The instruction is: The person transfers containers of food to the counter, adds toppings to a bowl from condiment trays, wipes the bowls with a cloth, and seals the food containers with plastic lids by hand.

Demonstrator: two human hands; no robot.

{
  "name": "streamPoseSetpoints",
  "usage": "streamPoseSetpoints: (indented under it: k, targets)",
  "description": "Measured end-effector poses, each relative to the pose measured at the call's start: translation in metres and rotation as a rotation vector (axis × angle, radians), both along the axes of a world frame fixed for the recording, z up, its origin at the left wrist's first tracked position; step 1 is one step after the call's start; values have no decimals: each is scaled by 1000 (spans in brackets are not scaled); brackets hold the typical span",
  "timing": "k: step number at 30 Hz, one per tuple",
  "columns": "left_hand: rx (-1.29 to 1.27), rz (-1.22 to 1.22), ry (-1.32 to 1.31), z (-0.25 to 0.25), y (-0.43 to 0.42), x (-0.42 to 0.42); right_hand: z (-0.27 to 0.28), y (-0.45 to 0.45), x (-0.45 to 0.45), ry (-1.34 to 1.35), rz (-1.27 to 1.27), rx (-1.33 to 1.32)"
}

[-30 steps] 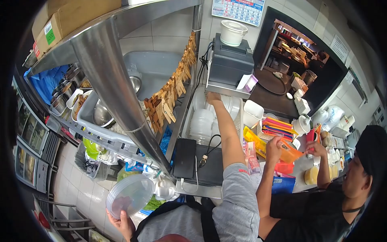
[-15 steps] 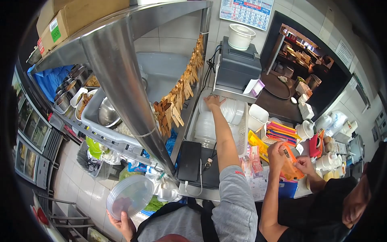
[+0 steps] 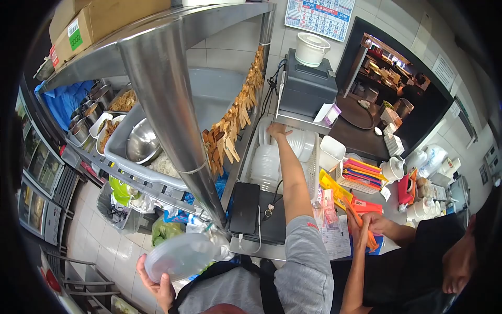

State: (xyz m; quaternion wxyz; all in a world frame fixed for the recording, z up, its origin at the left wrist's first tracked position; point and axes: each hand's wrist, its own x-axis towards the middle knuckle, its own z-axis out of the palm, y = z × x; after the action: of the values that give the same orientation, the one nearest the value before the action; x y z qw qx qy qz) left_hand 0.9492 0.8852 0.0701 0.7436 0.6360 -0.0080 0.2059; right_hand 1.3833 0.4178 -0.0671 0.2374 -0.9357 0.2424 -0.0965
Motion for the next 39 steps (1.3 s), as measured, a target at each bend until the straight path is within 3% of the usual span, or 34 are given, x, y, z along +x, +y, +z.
streamPoseSetpoints:
  k: [3,6,8,9,11,14,18,20,24,27,28,31,32,35,36,39]
  targets:
    - [117,-318,-138,11,-10,21,14,10,-21,-101,-128,-35]
    - [221,-632,-290,45,-61,60,19,-3,-31,-63,-28,95]
    - [133,-833,-160,39,-100,80,29,-5,-47,-16,52,121]
    - [-81,-899,26,39,-123,86,38,-3,-58,7,93,134]
    - [-228,-954,144,14,-170,112,48,0,-74,18,169,130]
    - [-379,-870,475,10,-225,142,54,3,-91,-67,244,119]
    - [-507,-827,593,-38,-299,203,46,-7,-92,-203,304,126]
    - [-609,-847,555,-75,-331,240,46,-9,-91,-252,324,136]
    - [-699,-536,613,-75,-354,277,38,-10,-95,-337,379,176]
    - [-815,-573,548,-84,-351,301,34,-11,-98,-383,408,191]
    - [-803,-517,620,-63,-340,292,33,-13,-98,-400,410,194]
    - [-926,-598,600,-97,-353,320,28,-8,-92,-453,402,200]
    - [-928,-708,531,-123,-362,337,29,-6,-91,-471,396,199]
    - [-854,-688,593,-109,-354,335,37,1,-95,-464,275,287]
    - [-886,-729,579,-113,-356,339,35,1,-94,-466,313,153]
    - [-867,-672,590,-110,-356,338,22,-3,-83,-514,251,407]
